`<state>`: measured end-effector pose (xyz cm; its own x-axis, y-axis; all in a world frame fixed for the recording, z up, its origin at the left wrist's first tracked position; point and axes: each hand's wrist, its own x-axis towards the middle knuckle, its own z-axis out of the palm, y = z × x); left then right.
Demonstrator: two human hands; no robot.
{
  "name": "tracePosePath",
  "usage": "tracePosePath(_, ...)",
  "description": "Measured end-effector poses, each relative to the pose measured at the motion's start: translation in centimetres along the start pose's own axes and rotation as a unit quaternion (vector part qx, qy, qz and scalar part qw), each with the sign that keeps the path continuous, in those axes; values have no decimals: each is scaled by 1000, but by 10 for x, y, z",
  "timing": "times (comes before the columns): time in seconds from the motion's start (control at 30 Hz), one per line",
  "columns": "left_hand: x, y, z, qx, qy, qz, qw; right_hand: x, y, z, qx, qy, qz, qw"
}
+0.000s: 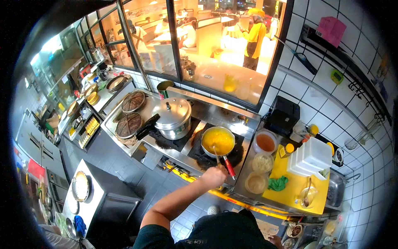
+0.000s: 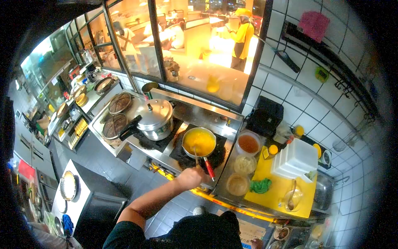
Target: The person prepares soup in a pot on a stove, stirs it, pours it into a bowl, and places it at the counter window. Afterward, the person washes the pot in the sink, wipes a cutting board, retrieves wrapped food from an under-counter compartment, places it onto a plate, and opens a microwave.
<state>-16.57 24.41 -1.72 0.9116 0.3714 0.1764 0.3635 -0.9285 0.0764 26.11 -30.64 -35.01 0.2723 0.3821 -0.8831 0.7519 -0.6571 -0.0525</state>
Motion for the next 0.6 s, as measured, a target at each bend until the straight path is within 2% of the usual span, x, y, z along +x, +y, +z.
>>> tracePosePath(0.1,9,-9,7,-31,109,82,990,-8,-3,-3,16,-2,-6,1000)
tracePosePath(0.13,12,-13,-7,-80,109,26,990,-13,0,-1,21,-5,-8,1000)
tracePosePath(0.2,12,-19,16,-56,104,-75,990,-24,7,6,-113,93,-162,976)
tracePosePath(0.23,11,-18,16,-35,90,-110,989,-28,11,7,-177,142,-236,945)
tracePosePath(0.27,10,-12,8,-33,37,-92,995,-14,31,21,-148,254,-363,884)
tracePosePath(0.3,8,-5,2,-30,-16,-72,997,-15,32,18,-156,245,-347,892)
tracePosePath(0.33,8,-3,3,-33,16,-4,999,-15,31,14,-164,235,-331,899)
tracePosePath(0.37,8,3,4,-47,98,8,994,-17,31,11,-170,225,-315,906)
tracePosePath(0.43,8,-14,-1,-29,157,96,983,-26,31,15,-180,200,-284,920)
tracePosePath(0.5,8,-22,4,-64,58,-71,994,-38,31,25,-182,197,-269,925)
tracePosePath(0.53,7,-21,-2,-60,28,-97,993,-42,33,29,-181,209,-271,922)
tracePosePath(0.6,6,-11,2,-42,11,-57,997,-44,35,29,-183,232,-287,911)
